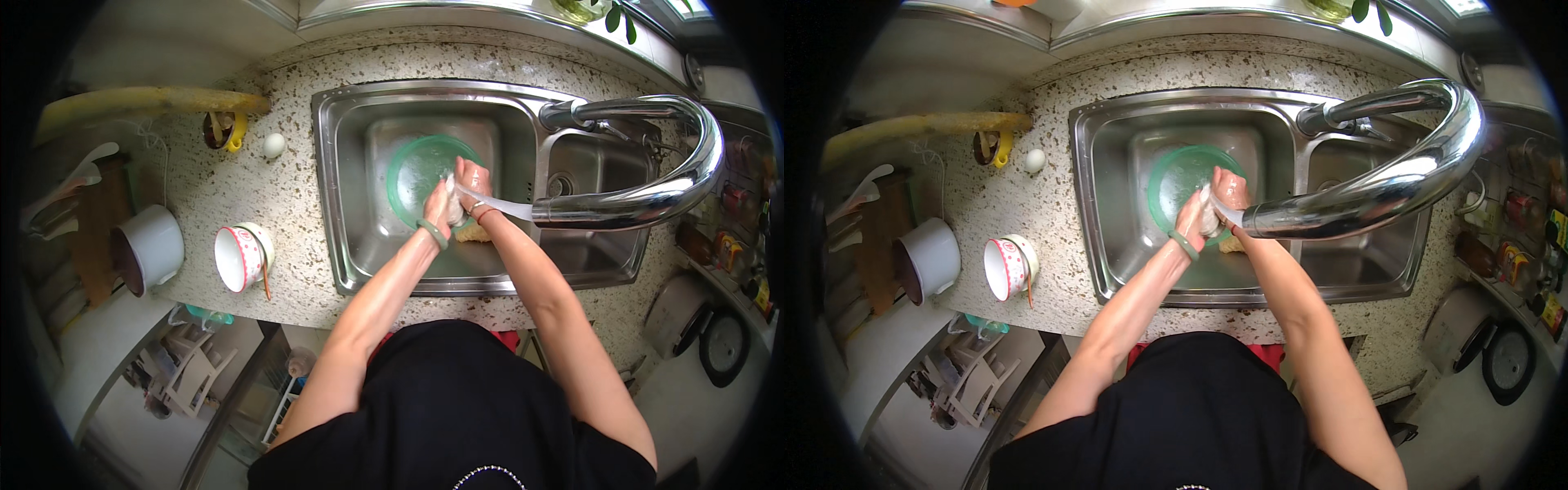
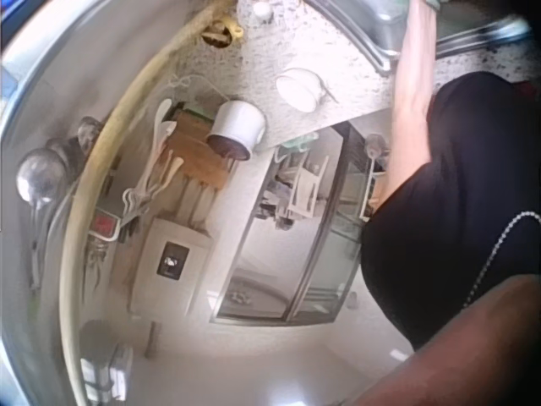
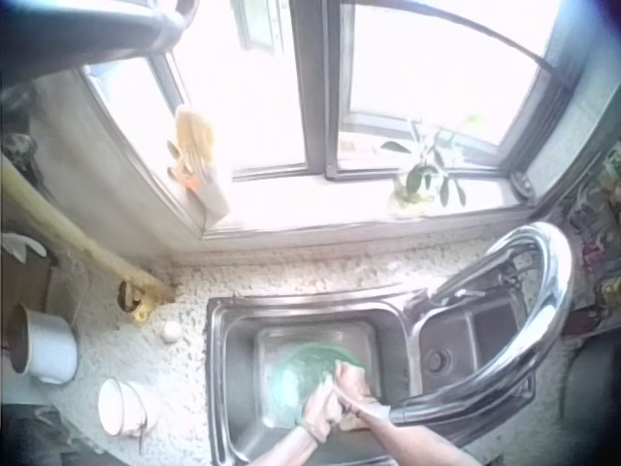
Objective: The person washes a green plastic bowl, a white bowl with a red rim, and a small white bowl under running water in a double-basin stainless steel sink. They then rinse a metal scrubber and a yellow sponge, wring out a cloth, and wipe the countertop and sink surfaces before rinsing the cloth again.
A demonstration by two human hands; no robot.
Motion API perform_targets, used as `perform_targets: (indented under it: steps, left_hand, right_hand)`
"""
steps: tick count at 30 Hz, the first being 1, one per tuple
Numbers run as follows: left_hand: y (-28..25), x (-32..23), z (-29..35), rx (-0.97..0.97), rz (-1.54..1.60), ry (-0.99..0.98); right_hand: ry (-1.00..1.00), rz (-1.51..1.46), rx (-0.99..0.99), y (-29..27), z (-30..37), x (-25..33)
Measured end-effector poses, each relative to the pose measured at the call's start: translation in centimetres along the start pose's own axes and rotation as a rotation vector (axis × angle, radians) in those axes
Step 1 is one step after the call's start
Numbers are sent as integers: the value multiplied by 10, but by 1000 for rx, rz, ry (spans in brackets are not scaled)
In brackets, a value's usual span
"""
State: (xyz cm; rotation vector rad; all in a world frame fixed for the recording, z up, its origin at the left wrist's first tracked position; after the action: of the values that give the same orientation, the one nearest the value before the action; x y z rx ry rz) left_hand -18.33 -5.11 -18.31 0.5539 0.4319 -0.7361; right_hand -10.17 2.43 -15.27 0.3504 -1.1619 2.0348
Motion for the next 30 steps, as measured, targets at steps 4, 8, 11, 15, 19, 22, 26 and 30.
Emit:
perform_targets:
  steps: [4,8,11,15,19,22,26,30]
  left_hand:
    - [-22,-7,-11,26,106,-31]
    - [-58,-37,-10,-173,-165,17]
    - [-47,-30,-11,95,74,-86]
    - [-29,-32,-2,245,249,-160]
    - [-3,-61,20,424,183,-283]
    - [-43,-51,-17,233,-106,-96]
    - [-44,-28,-28,282,-10,-49]
    - [0,-23,3,62,349,-163]
  right_hand:
    - [58,-381,-64,9,-19,-43]
    - [338,-804,569,-4,21,-13]
    - [108,-674,619,-4,53,17]
    - [-554,-188,-51,-28,36,25]
    - [235,-685,564,10,-1,-34]
    - [7,-411,382,0,26,-4]
    - [-423,-212,148,5,86,42]
    - [-368,-163,10,10,98,50]
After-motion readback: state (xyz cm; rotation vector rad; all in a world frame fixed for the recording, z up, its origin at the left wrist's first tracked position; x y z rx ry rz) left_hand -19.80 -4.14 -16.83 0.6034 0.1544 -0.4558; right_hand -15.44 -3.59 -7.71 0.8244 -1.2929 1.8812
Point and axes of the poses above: each hand's wrist, its own z-axis away from the middle knuckle, its own y-axis out of the palm, x = y × z, the point moved 5 cm from there along -z, towards the middle knuckle, and after that the axes turned 14 degrees about y, right-handed, at the moved point
